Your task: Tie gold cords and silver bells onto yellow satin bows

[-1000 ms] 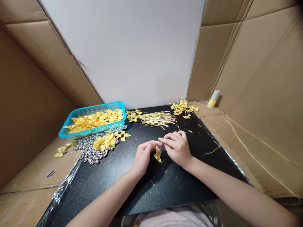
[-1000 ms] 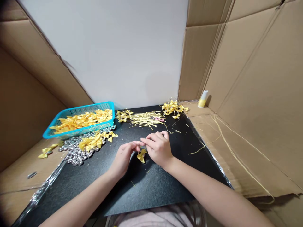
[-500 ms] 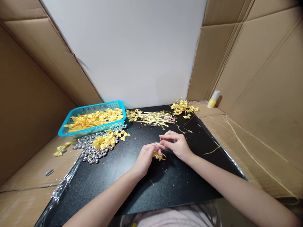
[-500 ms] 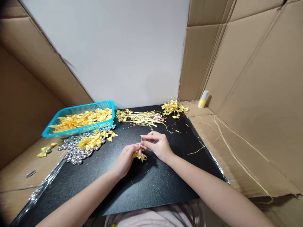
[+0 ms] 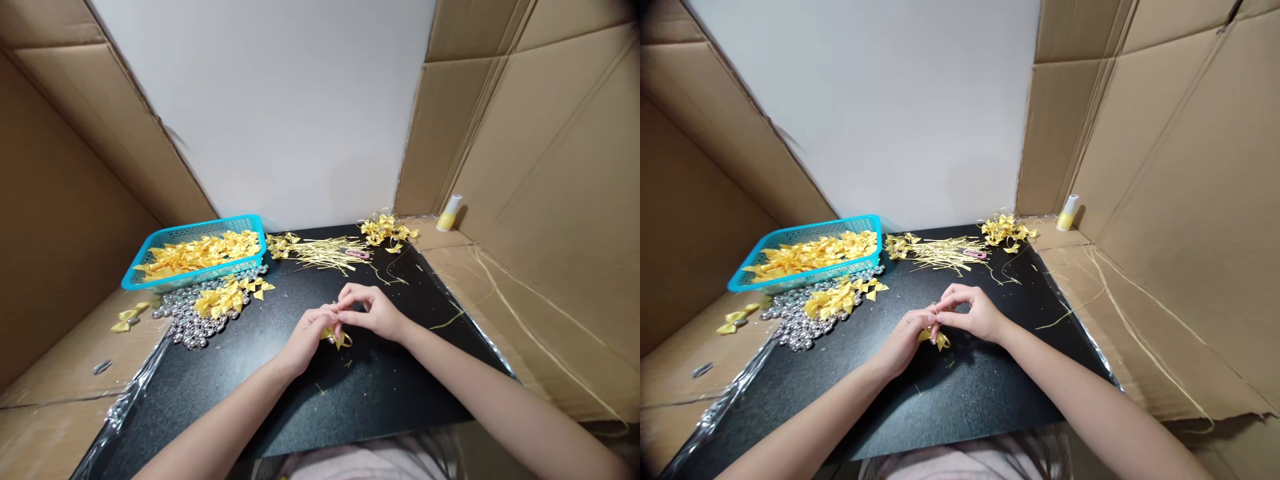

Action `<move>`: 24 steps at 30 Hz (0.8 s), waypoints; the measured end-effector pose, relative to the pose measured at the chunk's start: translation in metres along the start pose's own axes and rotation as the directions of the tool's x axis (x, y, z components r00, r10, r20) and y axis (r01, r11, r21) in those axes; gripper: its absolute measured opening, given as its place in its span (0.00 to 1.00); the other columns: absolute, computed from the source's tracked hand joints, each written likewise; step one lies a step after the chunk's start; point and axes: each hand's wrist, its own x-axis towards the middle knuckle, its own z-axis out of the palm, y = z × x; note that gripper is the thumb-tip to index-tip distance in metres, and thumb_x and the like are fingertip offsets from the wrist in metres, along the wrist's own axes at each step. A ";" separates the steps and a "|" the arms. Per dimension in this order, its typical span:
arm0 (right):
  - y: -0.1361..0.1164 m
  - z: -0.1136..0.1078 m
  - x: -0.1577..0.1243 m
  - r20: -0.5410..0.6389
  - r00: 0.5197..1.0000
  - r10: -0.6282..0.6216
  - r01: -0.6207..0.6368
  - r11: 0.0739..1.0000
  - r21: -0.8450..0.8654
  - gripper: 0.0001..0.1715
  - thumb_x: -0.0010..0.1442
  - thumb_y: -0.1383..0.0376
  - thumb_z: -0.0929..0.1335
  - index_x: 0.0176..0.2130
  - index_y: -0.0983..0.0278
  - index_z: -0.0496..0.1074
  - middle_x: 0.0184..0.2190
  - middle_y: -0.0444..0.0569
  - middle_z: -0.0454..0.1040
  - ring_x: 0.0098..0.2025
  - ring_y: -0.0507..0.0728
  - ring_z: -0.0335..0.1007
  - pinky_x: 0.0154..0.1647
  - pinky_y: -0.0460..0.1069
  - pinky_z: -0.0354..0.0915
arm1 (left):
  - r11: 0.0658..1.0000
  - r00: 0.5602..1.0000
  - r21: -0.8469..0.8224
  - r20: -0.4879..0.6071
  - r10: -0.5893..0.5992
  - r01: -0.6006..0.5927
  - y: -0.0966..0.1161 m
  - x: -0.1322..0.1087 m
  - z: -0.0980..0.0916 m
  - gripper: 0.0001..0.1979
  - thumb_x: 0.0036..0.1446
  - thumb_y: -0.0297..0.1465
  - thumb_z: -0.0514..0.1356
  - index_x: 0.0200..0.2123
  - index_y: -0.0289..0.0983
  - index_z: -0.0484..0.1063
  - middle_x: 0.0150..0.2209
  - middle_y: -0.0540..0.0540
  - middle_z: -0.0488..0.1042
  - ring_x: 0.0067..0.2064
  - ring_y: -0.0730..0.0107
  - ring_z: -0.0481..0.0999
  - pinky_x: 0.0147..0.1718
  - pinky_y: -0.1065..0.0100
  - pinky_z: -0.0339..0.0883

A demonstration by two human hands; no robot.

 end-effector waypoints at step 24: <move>-0.014 0.012 -0.004 -0.118 0.992 -0.053 -0.014 0.865 -0.502 0.09 0.50 0.74 0.72 0.24 0.61 0.75 0.30 0.45 0.73 0.38 0.57 0.63 0.43 0.54 0.59 | 0.955 0.945 0.289 -0.291 0.149 -0.061 0.011 -0.001 -0.003 0.08 0.51 0.35 0.65 0.25 0.38 0.81 0.31 0.45 0.81 0.38 0.61 0.75 0.41 0.64 0.63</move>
